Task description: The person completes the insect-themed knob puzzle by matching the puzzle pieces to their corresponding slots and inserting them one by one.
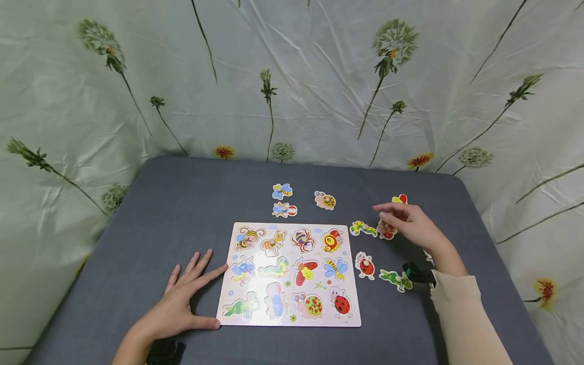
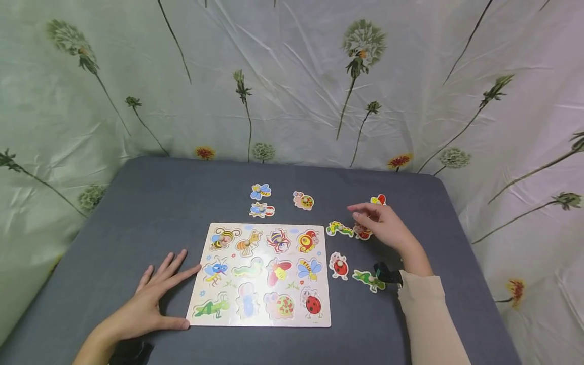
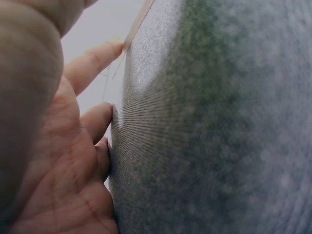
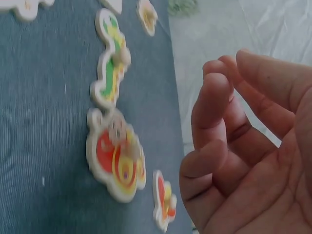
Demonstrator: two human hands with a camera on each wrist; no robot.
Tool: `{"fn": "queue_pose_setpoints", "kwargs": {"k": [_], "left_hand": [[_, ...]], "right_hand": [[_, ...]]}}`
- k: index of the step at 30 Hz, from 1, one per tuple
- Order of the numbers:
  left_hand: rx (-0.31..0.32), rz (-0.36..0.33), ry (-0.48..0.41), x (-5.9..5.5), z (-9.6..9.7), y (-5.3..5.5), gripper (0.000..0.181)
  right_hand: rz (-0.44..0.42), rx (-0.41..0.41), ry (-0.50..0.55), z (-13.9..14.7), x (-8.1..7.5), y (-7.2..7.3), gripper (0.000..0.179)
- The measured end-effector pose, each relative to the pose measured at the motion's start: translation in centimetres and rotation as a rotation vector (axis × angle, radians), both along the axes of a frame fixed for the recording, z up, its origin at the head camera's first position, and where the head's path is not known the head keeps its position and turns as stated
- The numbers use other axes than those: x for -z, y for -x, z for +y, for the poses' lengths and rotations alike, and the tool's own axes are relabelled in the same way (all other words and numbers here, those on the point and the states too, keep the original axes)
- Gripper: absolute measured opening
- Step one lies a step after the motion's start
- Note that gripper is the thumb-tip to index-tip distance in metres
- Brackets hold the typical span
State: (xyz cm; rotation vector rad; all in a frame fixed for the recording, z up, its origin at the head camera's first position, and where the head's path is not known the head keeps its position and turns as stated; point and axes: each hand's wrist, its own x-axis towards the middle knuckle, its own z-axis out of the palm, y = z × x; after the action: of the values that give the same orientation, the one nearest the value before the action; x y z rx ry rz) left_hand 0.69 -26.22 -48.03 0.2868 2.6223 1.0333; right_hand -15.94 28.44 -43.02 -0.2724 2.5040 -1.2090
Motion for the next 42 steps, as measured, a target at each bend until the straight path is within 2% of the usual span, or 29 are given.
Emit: {"fn": "queue_pose_setpoints", "kwargs": {"k": [3,10,16,21,32,39,42], "left_hand": [[-0.001,0.001,0.001,0.1,0.0,-0.1,0.113],[0.008,0.022,0.007,0.2,0.0,-0.1,0.114],[0.007,0.011,0.008,0.4,-0.2,-0.2,0.114],[0.008,0.018,0.014,0.4,-0.1,-0.2,0.114],[0.016,0.028,0.018,0.3,0.1,0.1,0.114],[0.015,0.059,0.003,0.5,-0.1,-0.4,0.111],[0.014,0.067,0.005,0.5,-0.1,-0.4,0.111]], "right_hand": [[-0.009,0.052,-0.014,0.9,0.2,-0.3,0.044],[-0.041,0.085,-0.001,2.0,1.1,-0.3,0.044],[-0.112,0.201,-0.034,1.9,2.2,-0.2,0.047],[-0.121,0.276,-0.093,1.7,2.9,-0.5,0.045],[-0.073,0.328,-0.194,1.1,3.3,-0.4,0.038],[-0.073,0.351,-0.275,0.7,3.6,-0.5,0.04],[-0.046,0.347,-0.29,0.8,3.6,-0.4,0.037]]}}
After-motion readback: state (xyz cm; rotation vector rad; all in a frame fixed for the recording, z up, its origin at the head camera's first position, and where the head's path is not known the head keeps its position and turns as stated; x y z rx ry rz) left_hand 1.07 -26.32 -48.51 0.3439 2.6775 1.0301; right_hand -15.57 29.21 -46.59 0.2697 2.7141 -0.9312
